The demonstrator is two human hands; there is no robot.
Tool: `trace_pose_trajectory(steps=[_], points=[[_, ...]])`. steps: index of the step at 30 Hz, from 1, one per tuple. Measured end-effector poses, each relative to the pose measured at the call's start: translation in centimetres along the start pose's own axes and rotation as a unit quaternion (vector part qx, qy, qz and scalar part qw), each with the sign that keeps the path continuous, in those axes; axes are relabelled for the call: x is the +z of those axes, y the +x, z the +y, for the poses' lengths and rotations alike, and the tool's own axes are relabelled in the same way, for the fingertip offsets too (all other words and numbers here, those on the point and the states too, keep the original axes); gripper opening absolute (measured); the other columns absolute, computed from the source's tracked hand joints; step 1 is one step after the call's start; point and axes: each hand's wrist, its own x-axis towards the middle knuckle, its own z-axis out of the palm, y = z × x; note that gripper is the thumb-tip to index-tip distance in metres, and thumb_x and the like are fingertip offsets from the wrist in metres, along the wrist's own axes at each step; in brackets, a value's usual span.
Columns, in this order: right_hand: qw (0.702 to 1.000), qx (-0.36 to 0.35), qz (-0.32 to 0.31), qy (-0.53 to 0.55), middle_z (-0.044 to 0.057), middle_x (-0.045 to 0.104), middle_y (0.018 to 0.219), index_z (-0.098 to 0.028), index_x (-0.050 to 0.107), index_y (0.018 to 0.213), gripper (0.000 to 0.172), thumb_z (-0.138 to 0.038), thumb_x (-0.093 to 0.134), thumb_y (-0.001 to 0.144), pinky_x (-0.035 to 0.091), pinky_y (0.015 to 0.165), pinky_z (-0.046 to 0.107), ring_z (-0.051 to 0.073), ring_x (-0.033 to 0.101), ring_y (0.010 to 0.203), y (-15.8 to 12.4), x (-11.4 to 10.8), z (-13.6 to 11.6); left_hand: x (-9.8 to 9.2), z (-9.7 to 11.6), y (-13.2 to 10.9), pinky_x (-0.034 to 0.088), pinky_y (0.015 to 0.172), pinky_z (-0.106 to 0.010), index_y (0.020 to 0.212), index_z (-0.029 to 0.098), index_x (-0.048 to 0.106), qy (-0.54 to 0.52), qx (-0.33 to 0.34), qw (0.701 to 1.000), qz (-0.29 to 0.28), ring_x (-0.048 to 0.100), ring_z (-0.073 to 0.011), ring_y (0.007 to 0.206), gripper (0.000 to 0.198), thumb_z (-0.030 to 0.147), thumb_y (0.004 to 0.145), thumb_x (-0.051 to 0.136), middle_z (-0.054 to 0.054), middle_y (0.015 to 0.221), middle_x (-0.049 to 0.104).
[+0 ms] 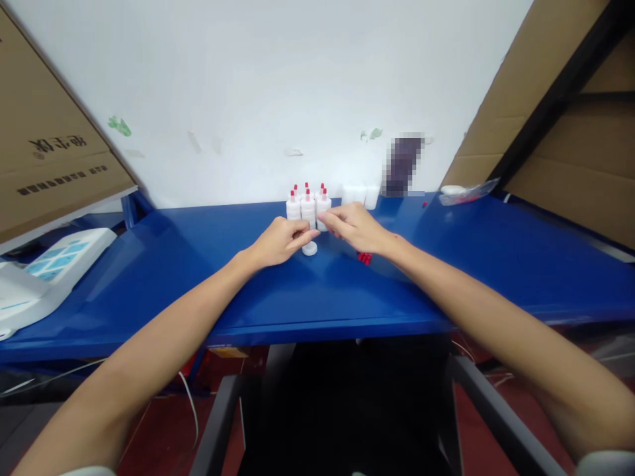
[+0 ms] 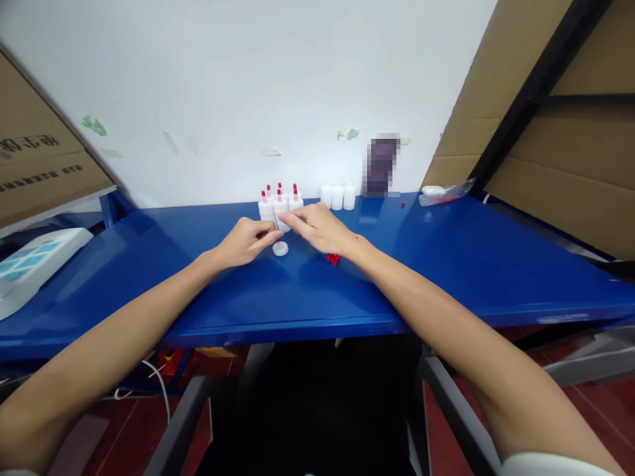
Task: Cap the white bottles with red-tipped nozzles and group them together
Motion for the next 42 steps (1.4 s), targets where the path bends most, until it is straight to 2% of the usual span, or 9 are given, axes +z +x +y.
trace_pose_trajectory(steps=[4, 12, 17, 24, 30, 32, 36, 39, 42], points=[[0.999, -0.028, -0.02, 0.021, -0.001, 0.053, 0.063, -0.019, 0.054, 0.068, 0.059, -0.062, 0.038, 0.105, 0.03, 0.064, 0.03, 0.013, 0.047, 0.061, -0.2, 0.4, 0.5, 0.3, 0.4, 0.0, 0.028, 0.05, -0.023, 0.063, 0.018, 0.046, 0.05, 0.059, 0.996, 0.052, 0.035, -0.0067, 0.047, 0.044, 0.037, 0.102, 0.054, 0.006, 0.052, 0.041], [0.995, 0.023, 0.024, 0.095, 0.001, 0.05, 0.053, -0.02, 0.053, 0.057, 0.077, -0.078, 0.027, 0.1, 0.036, 0.064, 0.031, 0.014, 0.048, 0.055, -0.4, 1.1, -0.5, 0.3, 1.5, 0.0, 0.03, 0.049, -0.022, 0.066, 0.019, 0.049, 0.098, 0.122, 0.985, 0.076, 0.036, -0.0073, 0.046, 0.043, 0.039, 0.104, 0.054, 0.006, 0.052, 0.046], [0.979, 0.073, 0.076, 0.174, 0.001, 0.051, 0.054, -0.02, 0.056, 0.061, 0.07, -0.076, 0.037, 0.098, 0.041, 0.063, 0.03, 0.014, 0.05, 0.054, 0.2, 0.9, -0.4, 0.6, 2.0, 0.0, 0.029, 0.049, -0.022, 0.065, 0.018, 0.05, 0.086, 0.12, 0.986, 0.077, 0.035, -0.0072, 0.045, 0.045, 0.04, 0.104, 0.054, 0.006, 0.051, 0.045], [0.943, 0.088, 0.123, 0.297, -0.001, 0.054, 0.062, -0.021, 0.056, 0.067, 0.04, -0.055, 0.056, 0.089, 0.042, 0.056, 0.029, 0.015, 0.053, 0.055, 0.9, 1.4, 0.7, 1.2, 1.8, -0.1, 0.03, 0.05, -0.022, 0.064, 0.018, 0.048, 0.04, 0.05, 0.997, 0.053, 0.034, -0.0072, 0.046, 0.047, 0.044, 0.103, 0.052, 0.006, 0.051, 0.043], [0.904, 0.135, 0.123, 0.387, -0.001, 0.052, 0.052, -0.021, 0.054, 0.061, 0.045, -0.058, 0.054, 0.086, 0.036, 0.046, 0.027, 0.013, 0.046, 0.044, 0.9, 2.3, 0.9, 1.6, 1.5, -0.2, 0.031, 0.051, -0.022, 0.065, 0.018, 0.049, 0.032, 0.051, 0.998, 0.035, 0.036, -0.007, 0.046, 0.044, 0.042, 0.102, 0.055, 0.007, 0.052, 0.043], [0.909, 0.141, 0.123, 0.373, -0.001, 0.051, 0.049, -0.021, 0.055, 0.06, 0.046, -0.059, 0.053, 0.087, 0.035, 0.044, 0.027, 0.012, 0.045, 0.042, 0.8, 2.3, 0.7, 1.6, 1.6, -0.2, 0.031, 0.051, -0.022, 0.066, 0.018, 0.049, 0.033, 0.048, 0.998, 0.029, 0.037, -0.0071, 0.047, 0.044, 0.042, 0.102, 0.054, 0.006, 0.052, 0.044], [0.94, 0.121, 0.088, 0.308, 0.0, 0.051, 0.049, -0.02, 0.057, 0.06, 0.048, -0.057, 0.05, 0.09, 0.034, 0.045, 0.027, 0.013, 0.047, 0.042, 0.3, 2.0, 0.2, 1.4, 1.7, -0.2, 0.032, 0.051, -0.021, 0.066, 0.018, 0.049, 0.033, 0.048, 0.998, 0.03, 0.039, -0.0073, 0.046, 0.045, 0.044, 0.103, 0.052, 0.006, 0.052, 0.047], [0.969, 0.061, 0.055, 0.233, -0.001, 0.051, 0.05, -0.02, 0.056, 0.06, 0.049, -0.055, 0.048, 0.093, 0.037, 0.052, 0.028, 0.013, 0.048, 0.047, -0.1, 1.8, -0.3, 1.3, 1.7, -0.2, 0.033, 0.05, -0.021, 0.067, 0.018, 0.052, 0.031, 0.055, 0.997, 0.054, 0.041, -0.0076, 0.046, 0.048, 0.047, 0.105, 0.05, 0.005, 0.052, 0.05], [0.987, 0.01, 0.055, 0.154, -0.001, 0.052, 0.052, -0.02, 0.055, 0.059, 0.057, -0.062, 0.043, 0.096, 0.039, 0.059, 0.029, 0.013, 0.049, 0.053, -0.3, 1.7, -0.9, 1.2, 1.7, -0.2, 0.035, 0.051, -0.02, 0.07, 0.018, 0.055, 0.036, 0.076, 0.994, 0.072, 0.046, -0.0077, 0.046, 0.047, 0.049, 0.106, 0.049, 0.004, 0.053, 0.055]])
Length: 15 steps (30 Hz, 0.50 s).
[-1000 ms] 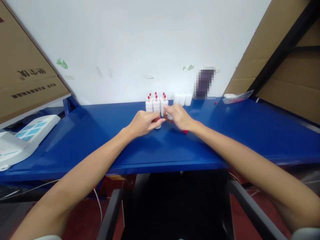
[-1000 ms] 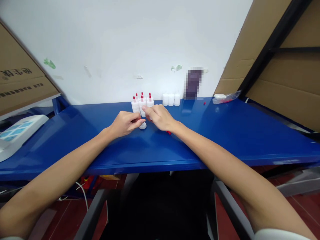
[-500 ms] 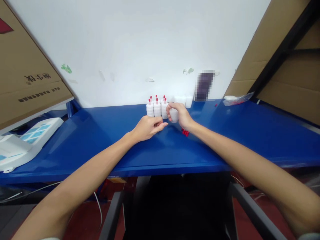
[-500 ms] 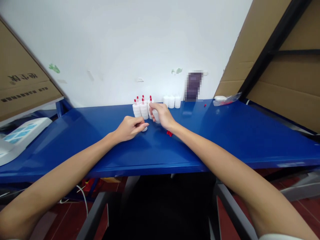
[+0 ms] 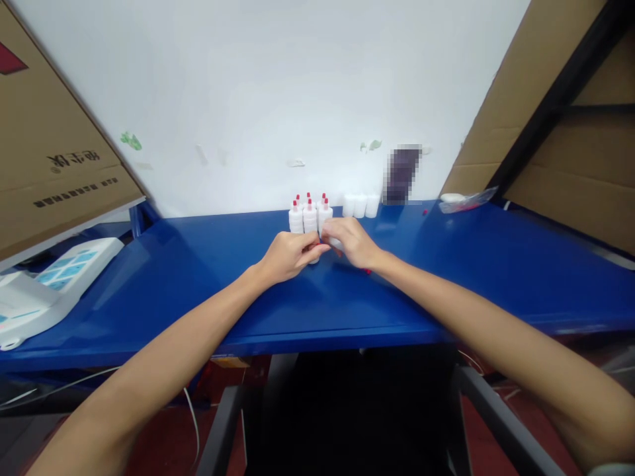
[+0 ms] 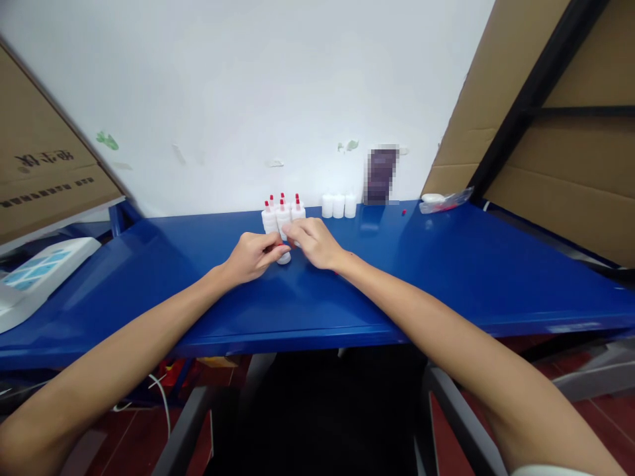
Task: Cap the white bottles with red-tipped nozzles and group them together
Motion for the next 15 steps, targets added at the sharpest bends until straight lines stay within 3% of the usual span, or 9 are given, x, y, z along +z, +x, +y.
trace_pose_trajectory(steps=[4, 9, 15], points=[[1.0, 0.007, 0.002, -0.014, 0.0, 0.053, 0.053, -0.02, 0.057, 0.062, 0.072, -0.075, 0.031, 0.099, 0.039, 0.059, 0.028, 0.013, 0.052, 0.055, 0.0, 0.4, -0.2, 0.0, 0.0, 0.0, 0.037, 0.051, -0.02, 0.074, 0.018, 0.059, 0.012, 0.028, 0.999, 0.016, 0.049, -0.0077, 0.047, 0.045, 0.047, 0.107, 0.05, 0.003, 0.055, 0.059], [0.99, 0.077, 0.017, 0.118, -0.001, 0.053, 0.056, -0.022, 0.056, 0.075, 0.074, -0.087, 0.027, 0.094, 0.042, 0.051, 0.027, 0.013, 0.052, 0.048, 0.5, 0.6, 0.8, -0.1, -0.1, 0.0, 0.035, 0.05, -0.021, 0.075, 0.018, 0.06, 0.034, 0.035, 0.999, 0.015, 0.049, -0.0076, 0.046, 0.043, 0.045, 0.107, 0.05, 0.003, 0.056, 0.06], [0.957, 0.099, 0.079, 0.262, -0.002, 0.053, 0.063, -0.024, 0.053, 0.084, 0.067, -0.089, 0.041, 0.089, 0.047, 0.048, 0.028, 0.013, 0.049, 0.048, 1.4, 0.4, 1.2, 1.1, 1.4, 0.1, 0.038, 0.052, -0.025, 0.073, 0.018, 0.059, 0.133, 0.164, 0.977, -0.022, 0.054, -0.0109, 0.051, 0.046, 0.043, 0.109, 0.046, 0.0, 0.06, 0.062]])
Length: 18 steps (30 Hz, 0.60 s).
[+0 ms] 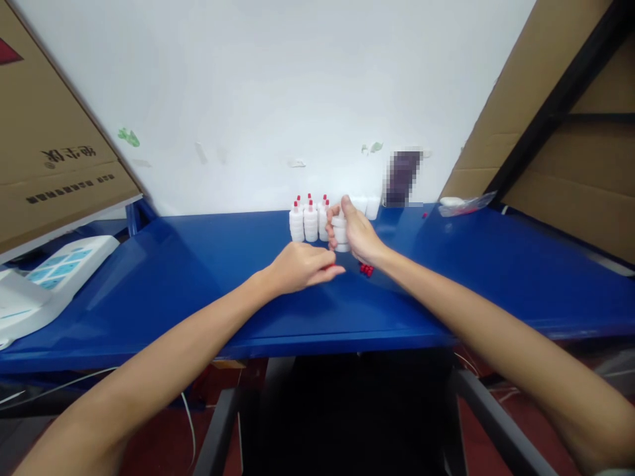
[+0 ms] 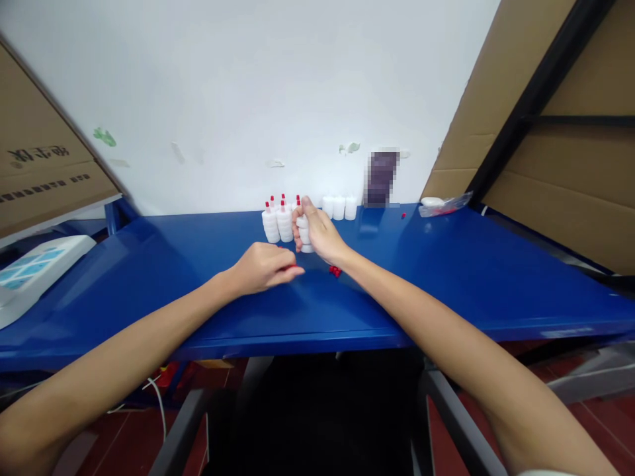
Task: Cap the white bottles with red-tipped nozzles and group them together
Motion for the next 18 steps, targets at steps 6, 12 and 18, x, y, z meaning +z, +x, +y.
trace_pose_trajectory(steps=[6, 12, 18], points=[[0.997, 0.001, 0.044, 0.06, -0.002, 0.054, 0.061, -0.023, 0.053, 0.075, 0.066, -0.088, 0.053, 0.084, 0.047, 0.048, 0.027, 0.012, 0.052, 0.049, 0.2, 0.4, -0.2, 1.4, 1.0, 0.8, 0.054, 0.07, -0.026, 0.087, 0.015, 0.067, -0.006, 0.03, 0.998, -0.051, 0.071, -0.016, 0.08, 0.043, 0.041, 0.11, 0.043, -0.008, 0.093, 0.074], [0.992, 0.007, 0.073, 0.104, -0.002, 0.06, 0.065, -0.023, 0.057, 0.08, 0.044, -0.065, 0.069, 0.084, 0.052, 0.061, 0.029, 0.015, 0.061, 0.061, 0.4, 0.0, -0.5, 1.3, 0.2, 0.9, 0.058, 0.087, -0.034, 0.081, 0.015, 0.065, -0.047, -0.002, 0.999, -0.023, 0.07, -0.0212, 0.097, 0.035, 0.035, 0.106, 0.053, -0.015, 0.118, 0.072], [0.991, 0.033, 0.021, 0.128, 0.0, 0.069, 0.076, -0.023, 0.059, 0.099, 0.039, -0.054, 0.074, 0.08, 0.053, 0.073, 0.034, 0.019, 0.066, 0.074, 0.1, -0.4, -1.3, 1.1, -0.2, 0.9, 0.056, 0.094, -0.039, 0.079, 0.015, 0.063, -0.049, -0.009, 0.999, -0.018, 0.066, -0.0224, 0.103, 0.034, 0.033, 0.106, 0.054, -0.015, 0.124, 0.07]])
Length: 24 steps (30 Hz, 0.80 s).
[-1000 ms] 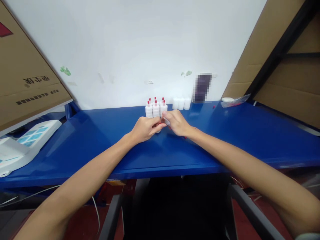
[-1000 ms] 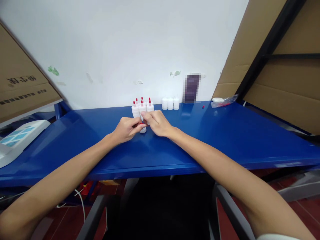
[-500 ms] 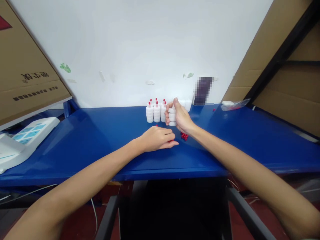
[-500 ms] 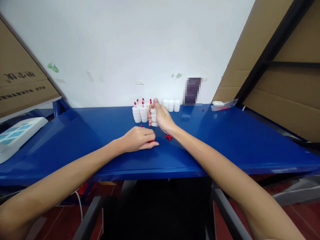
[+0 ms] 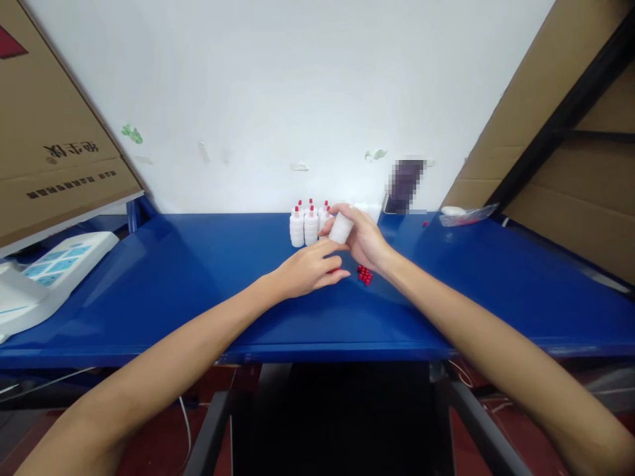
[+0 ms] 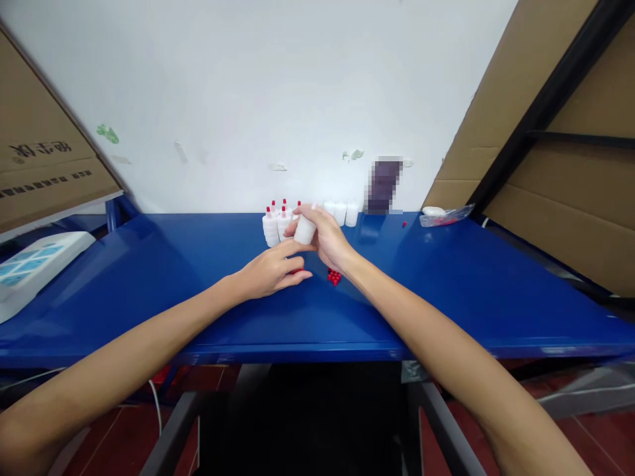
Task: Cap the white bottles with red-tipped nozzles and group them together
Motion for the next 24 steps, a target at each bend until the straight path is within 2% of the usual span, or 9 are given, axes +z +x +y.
trace_pose_trajectory(steps=[3, 6, 8, 10, 12, 15, 18, 20, 24], points=[[0.999, -0.014, -0.025, -0.022, 0.001, 0.066, 0.082, -0.023, 0.059, 0.096, 0.039, -0.058, 0.072, 0.084, 0.051, 0.073, 0.033, 0.018, 0.063, 0.077, -0.1, 0.2, 0.0, -0.2, -0.3, 0.1, 0.056, 0.089, -0.036, 0.08, 0.015, 0.065, 0.031, 0.003, 0.999, 0.014, 0.065, -0.0219, 0.098, 0.036, 0.036, 0.107, 0.051, -0.013, 0.11, 0.072], [0.989, -0.083, -0.033, -0.12, -0.002, 0.06, 0.078, -0.023, 0.059, 0.097, 0.031, -0.052, 0.067, 0.089, 0.046, 0.071, 0.031, 0.015, 0.056, 0.071, -0.2, 0.2, -0.2, -0.5, -0.6, 0.1, 0.053, 0.076, -0.032, 0.078, 0.016, 0.064, 0.081, 0.015, 0.996, 0.033, 0.062, -0.0194, 0.081, 0.04, 0.04, 0.108, 0.049, -0.008, 0.083, 0.068], [0.958, -0.131, -0.055, -0.25, -0.002, 0.06, 0.08, -0.022, 0.06, 0.093, 0.02, -0.041, 0.065, 0.091, 0.044, 0.073, 0.031, 0.015, 0.054, 0.071, -0.4, 0.0, -0.5, -0.9, -0.7, -0.1, 0.049, 0.068, -0.029, 0.076, 0.016, 0.061, 0.1, 0.013, 0.994, 0.049, 0.059, -0.0165, 0.071, 0.043, 0.04, 0.108, 0.048, -0.005, 0.074, 0.064], [0.91, -0.158, -0.092, -0.373, 0.0, 0.063, 0.084, -0.02, 0.061, 0.089, 0.011, -0.031, 0.062, 0.09, 0.044, 0.077, 0.032, 0.016, 0.056, 0.075, -0.6, -0.5, -0.6, -1.5, -0.9, -0.4, 0.045, 0.061, -0.027, 0.074, 0.017, 0.058, 0.107, 0.001, 0.992, 0.063, 0.056, -0.0135, 0.063, 0.043, 0.039, 0.109, 0.048, -0.002, 0.069, 0.062], [0.871, -0.168, -0.126, -0.444, 0.002, 0.068, 0.089, -0.02, 0.062, 0.09, 0.008, -0.025, 0.058, 0.09, 0.044, 0.081, 0.033, 0.018, 0.059, 0.081, -0.8, -1.0, -0.6, -2.2, -1.3, -0.9, 0.041, 0.057, -0.025, 0.072, 0.018, 0.055, 0.109, -0.006, 0.991, 0.079, 0.052, -0.0115, 0.057, 0.042, 0.037, 0.109, 0.049, 0.0, 0.065, 0.059], [0.826, -0.181, -0.17, -0.506, 0.006, 0.071, 0.099, -0.02, 0.062, 0.099, 0.013, -0.027, 0.053, 0.095, 0.043, 0.083, 0.035, 0.021, 0.061, 0.088, -1.0, -1.3, -0.3, -2.9, -1.7, -1.3, 0.038, 0.054, -0.026, 0.073, 0.018, 0.054, 0.116, 0.008, 0.987, 0.11, 0.05, -0.0106, 0.054, 0.04, 0.037, 0.108, 0.051, 0.002, 0.063, 0.058], [0.786, -0.215, -0.203, -0.543, 0.008, 0.068, 0.096, -0.02, 0.058, 0.096, 0.014, -0.032, 0.051, 0.098, 0.041, 0.079, 0.034, 0.021, 0.057, 0.085, -1.2, -1.0, 0.0, -3.1, -1.9, -1.3, 0.037, 0.054, -0.026, 0.074, 0.018, 0.053, 0.125, 0.027, 0.983, 0.129, 0.05, -0.0108, 0.054, 0.039, 0.037, 0.108, 0.051, 0.002, 0.063, 0.058], [0.776, -0.227, -0.21, -0.549, 0.006, 0.065, 0.092, -0.021, 0.054, 0.092, 0.012, -0.032, 0.053, 0.097, 0.039, 0.076, 0.033, 0.02, 0.054, 0.081, -1.4, -0.6, -0.1, -2.9, -1.9, -1.2, 0.037, 0.054, -0.027, 0.074, 0.019, 0.053, 0.128, 0.034, 0.982, 0.137, 0.05, -0.0109, 0.053, 0.038, 0.036, 0.108, 0.051, 0.002, 0.063, 0.058], [0.775, -0.224, -0.207, -0.553, 0.002, 0.06, 0.087, -0.022, 0.048, 0.086, 0.014, -0.028, 0.061, 0.087, 0.037, 0.073, 0.031, 0.017, 0.049, 0.076, -1.7, -0.2, -0.3, -2.8, -1.9, -1.1, 0.038, 0.054, -0.027, 0.074, 0.019, 0.053, 0.135, 0.029, 0.981, 0.134, 0.051, -0.0108, 0.054, 0.037, 0.036, 0.108, 0.052, 0.002, 0.063, 0.058]])
